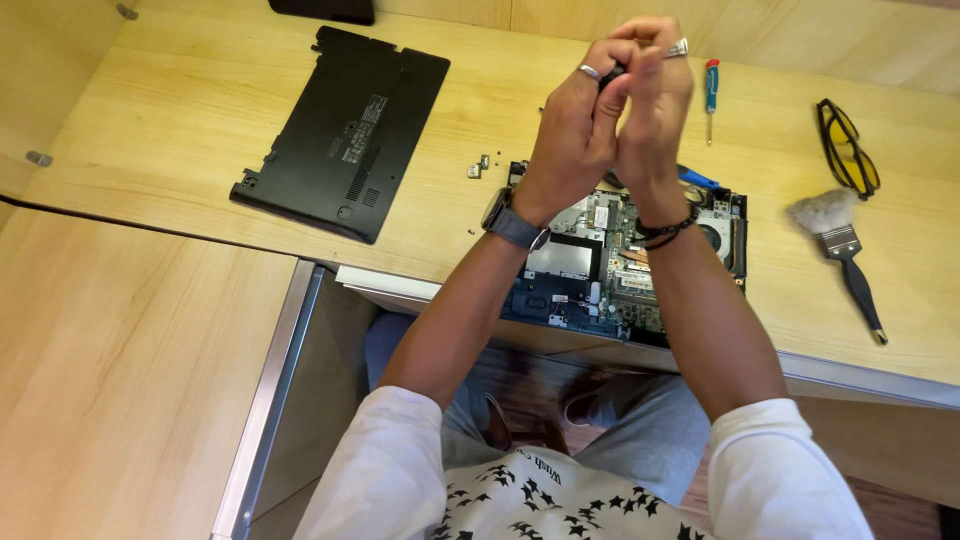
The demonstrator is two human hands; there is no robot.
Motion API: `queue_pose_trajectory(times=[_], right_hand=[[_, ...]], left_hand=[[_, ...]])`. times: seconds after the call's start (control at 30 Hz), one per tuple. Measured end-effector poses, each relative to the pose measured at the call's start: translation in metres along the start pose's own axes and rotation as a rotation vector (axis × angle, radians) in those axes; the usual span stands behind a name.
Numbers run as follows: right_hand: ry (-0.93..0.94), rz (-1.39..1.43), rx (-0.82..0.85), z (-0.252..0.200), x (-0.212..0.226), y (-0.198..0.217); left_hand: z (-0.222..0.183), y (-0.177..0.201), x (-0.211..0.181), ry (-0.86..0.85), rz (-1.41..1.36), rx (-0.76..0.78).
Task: Disassembling internal laptop components including removing a small circuit board and unscrewing the motherboard.
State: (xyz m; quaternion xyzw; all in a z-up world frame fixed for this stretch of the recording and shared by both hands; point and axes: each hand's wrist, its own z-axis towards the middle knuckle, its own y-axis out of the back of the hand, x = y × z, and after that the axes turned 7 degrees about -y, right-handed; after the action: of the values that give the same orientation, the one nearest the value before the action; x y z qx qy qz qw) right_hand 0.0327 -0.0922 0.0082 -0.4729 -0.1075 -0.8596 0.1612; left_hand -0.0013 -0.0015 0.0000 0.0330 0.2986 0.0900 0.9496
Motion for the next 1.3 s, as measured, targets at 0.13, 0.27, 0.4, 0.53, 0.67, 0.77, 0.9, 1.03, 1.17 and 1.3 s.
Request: queue_pose_trajectory(times=[0.13, 0.27, 0.4, 0.53, 0.67, 0.77, 0.9, 1.03, 1.17, 1.3], right_hand=[[0.228, -1.047, 0.020, 0.007, 0.064, 0.003], [0.069, -1.688, 0.105, 0.022, 0.058, -0.003], [0.000, -1.653, 0.302, 0.035, 0.055, -0.001], [-0.130, -1.607, 0.471, 0.051, 0.071, -0.001], [-0.265, -1.745, 0.806, 0.066, 0.090, -0.017], [-0.439, -1.731, 0.918, 0.074, 0.110, -0.034], [-0.302, -1.860, 1.025, 0.078, 0.101, -0.041], [-0.334, -1.769, 1.098, 0.080, 0.107, -0.049], [-0.309, -1.693, 1.069, 0.078, 0.092, -0.041], [-0.481, -1.755, 0.933, 0.072, 0.126, -0.061]], left_hand=[[-0.008, 0.011, 0.016, -0.032, -0.118, -0.019], [-0.007, 0.039, 0.014, 0.010, -0.116, 0.135], [-0.041, 0.075, 0.037, 0.098, -0.066, 0.432], [-0.073, 0.092, 0.057, 0.285, -0.084, 0.573], [-0.092, 0.095, 0.078, 0.326, -0.121, 0.617], [-0.099, 0.094, 0.088, 0.332, -0.117, 0.594], [-0.103, 0.096, 0.093, 0.343, -0.112, 0.560], [-0.099, 0.099, 0.083, 0.396, -0.163, 0.528], [-0.101, 0.098, 0.087, 0.397, -0.181, 0.516], [-0.104, 0.098, 0.091, 0.357, -0.200, 0.514]])
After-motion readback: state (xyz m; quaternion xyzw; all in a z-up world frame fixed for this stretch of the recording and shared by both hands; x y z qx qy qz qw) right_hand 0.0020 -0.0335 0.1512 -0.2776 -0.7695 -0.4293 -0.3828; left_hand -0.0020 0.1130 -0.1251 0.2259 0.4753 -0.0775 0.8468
